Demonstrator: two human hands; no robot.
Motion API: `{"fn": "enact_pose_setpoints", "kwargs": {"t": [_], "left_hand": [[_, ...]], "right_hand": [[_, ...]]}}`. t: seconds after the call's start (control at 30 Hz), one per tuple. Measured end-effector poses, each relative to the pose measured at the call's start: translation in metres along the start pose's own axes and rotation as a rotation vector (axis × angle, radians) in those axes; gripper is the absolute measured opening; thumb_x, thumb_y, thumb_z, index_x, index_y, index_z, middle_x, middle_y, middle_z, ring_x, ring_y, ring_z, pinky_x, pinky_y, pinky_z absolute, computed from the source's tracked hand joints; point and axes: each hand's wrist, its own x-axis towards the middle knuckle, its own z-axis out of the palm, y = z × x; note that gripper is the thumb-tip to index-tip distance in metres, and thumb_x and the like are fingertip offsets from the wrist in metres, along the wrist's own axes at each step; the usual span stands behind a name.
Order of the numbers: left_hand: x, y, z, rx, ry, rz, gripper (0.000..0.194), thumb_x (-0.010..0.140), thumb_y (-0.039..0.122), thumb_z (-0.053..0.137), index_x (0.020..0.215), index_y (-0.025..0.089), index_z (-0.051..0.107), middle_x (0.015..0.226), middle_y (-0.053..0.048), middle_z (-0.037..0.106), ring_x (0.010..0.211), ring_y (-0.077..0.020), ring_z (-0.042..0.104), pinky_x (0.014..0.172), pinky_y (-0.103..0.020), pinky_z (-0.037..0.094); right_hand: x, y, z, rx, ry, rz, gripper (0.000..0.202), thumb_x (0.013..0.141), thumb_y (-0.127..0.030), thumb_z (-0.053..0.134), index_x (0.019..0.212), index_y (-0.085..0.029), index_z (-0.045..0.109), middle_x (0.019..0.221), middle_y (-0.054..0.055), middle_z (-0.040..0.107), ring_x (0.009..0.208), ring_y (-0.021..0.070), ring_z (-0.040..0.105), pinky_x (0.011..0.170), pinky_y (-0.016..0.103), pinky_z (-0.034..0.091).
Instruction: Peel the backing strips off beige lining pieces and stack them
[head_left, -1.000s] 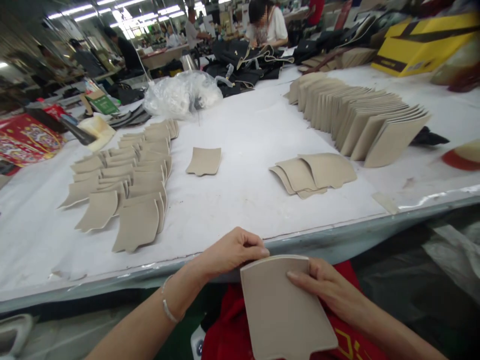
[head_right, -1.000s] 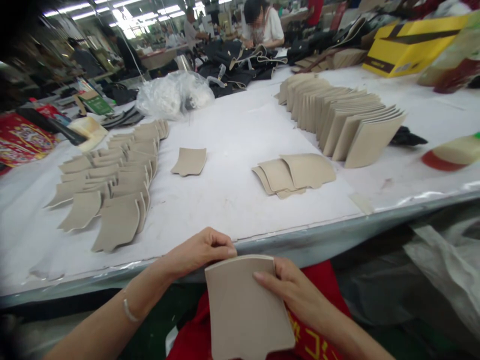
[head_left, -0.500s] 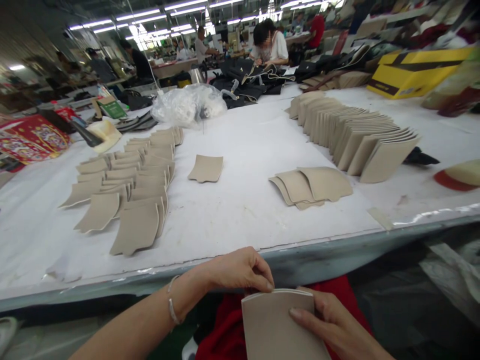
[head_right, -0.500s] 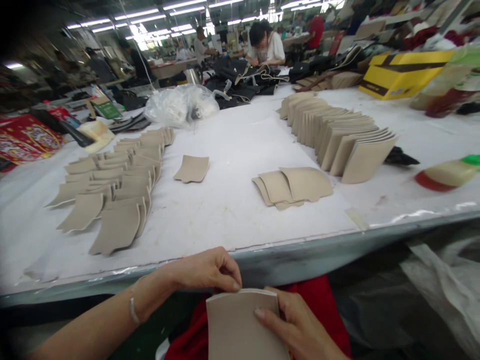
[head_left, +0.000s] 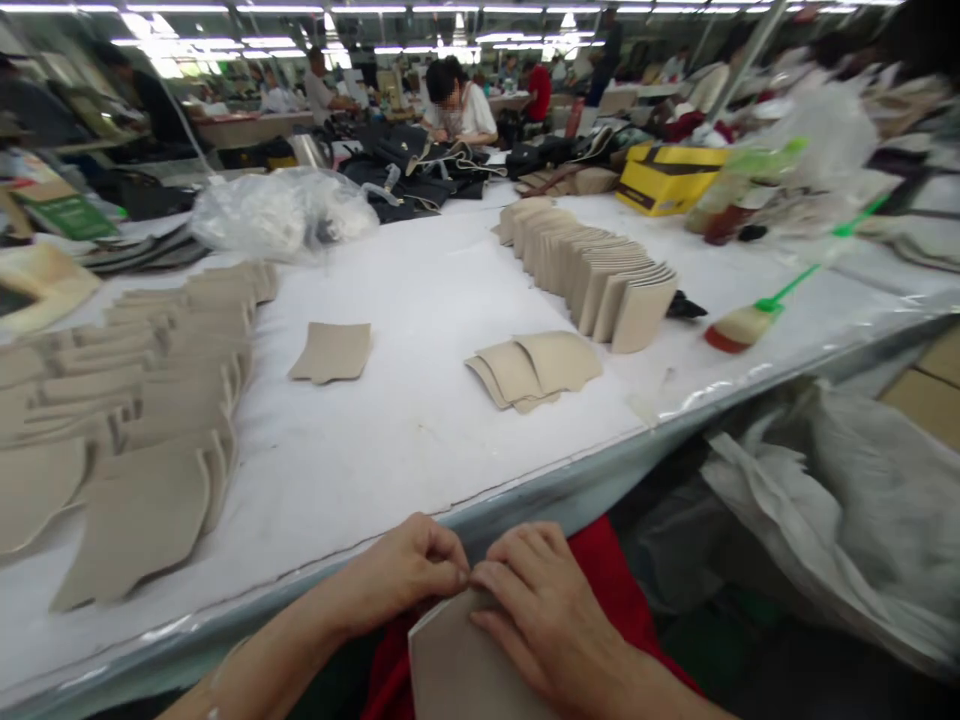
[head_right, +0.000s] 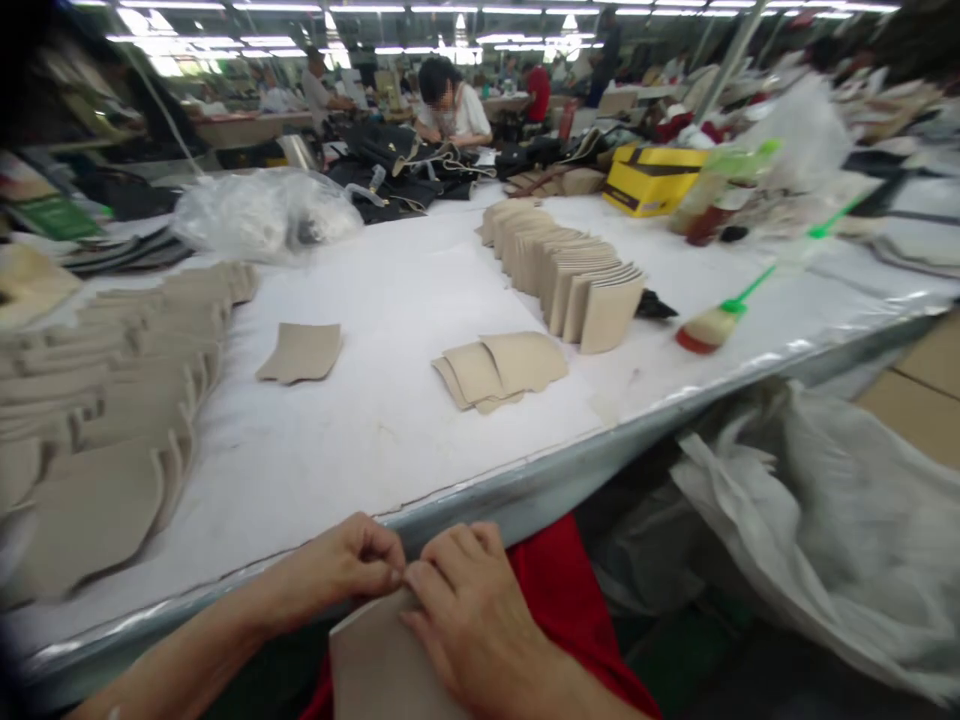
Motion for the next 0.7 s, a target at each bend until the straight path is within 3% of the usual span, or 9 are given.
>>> {"fn": "enact_pose_setpoints", "kwargs": {"t": [0.1, 0.27, 0.37, 0.53, 0.7], "left_hand": [[-0.001, -0.006, 0.004, 0.021, 0.035, -0.029, 0.014, 0.071, 0.025, 0.055, 0.068, 0.013, 0.060, 0.055, 0.006, 0.041, 0.055, -0.0082, 0.028, 0.052, -0.023, 0.020], [-0.001, -0.011, 0.010, 0.036, 0.070, -0.057, 0.024, 0.071, 0.036, 0.059, 0.065, 0.013, 0.058, 0.062, 0.002, 0.050, 0.062, -0.0113, 0.039, 0.059, -0.023, 0.030], [0.003, -0.016, 0.007, 0.072, 0.040, -0.065, 0.025, 0.070, 0.038, 0.060, 0.064, 0.014, 0.057, 0.058, 0.003, 0.047, 0.059, -0.0110, 0.037, 0.057, -0.023, 0.030], [0.006, -0.029, 0.005, 0.117, -0.030, -0.081, 0.029, 0.072, 0.042, 0.062, 0.064, 0.015, 0.055, 0.058, 0.002, 0.048, 0.058, -0.0110, 0.037, 0.056, -0.024, 0.030], [0.004, -0.026, 0.022, 0.184, -0.029, -0.124, 0.039, 0.069, 0.054, 0.058, 0.059, 0.017, 0.049, 0.059, 0.000, 0.047, 0.061, -0.0141, 0.041, 0.058, -0.026, 0.030]], "right_hand": [[-0.002, -0.002, 0.009, -0.121, 0.077, -0.062, 0.006, 0.089, -0.021, 0.060, 0.088, -0.016, 0.059, 0.082, 0.003, 0.061, 0.079, 0.0204, 0.050, 0.073, 0.037, 0.030], [-0.007, -0.004, 0.023, -0.217, 0.352, -0.122, 0.016, 0.089, -0.012, 0.051, 0.076, -0.016, 0.059, 0.068, 0.000, 0.058, 0.066, 0.0163, 0.047, 0.065, 0.035, 0.027], [-0.007, -0.005, 0.024, -0.231, 0.431, -0.135, 0.020, 0.090, -0.013, 0.050, 0.072, -0.016, 0.058, 0.064, -0.001, 0.058, 0.062, 0.0149, 0.047, 0.063, 0.035, 0.026], [-0.009, -0.001, 0.027, -0.274, 0.427, -0.132, 0.024, 0.091, -0.018, 0.047, 0.068, -0.017, 0.055, 0.063, -0.002, 0.054, 0.063, 0.0144, 0.047, 0.062, 0.035, 0.026], [-0.018, 0.005, 0.034, -0.290, 0.272, -0.163, 0.031, 0.088, -0.033, 0.061, 0.063, -0.019, 0.050, 0.062, -0.003, 0.049, 0.063, 0.0143, 0.042, 0.060, 0.034, 0.024]]}}
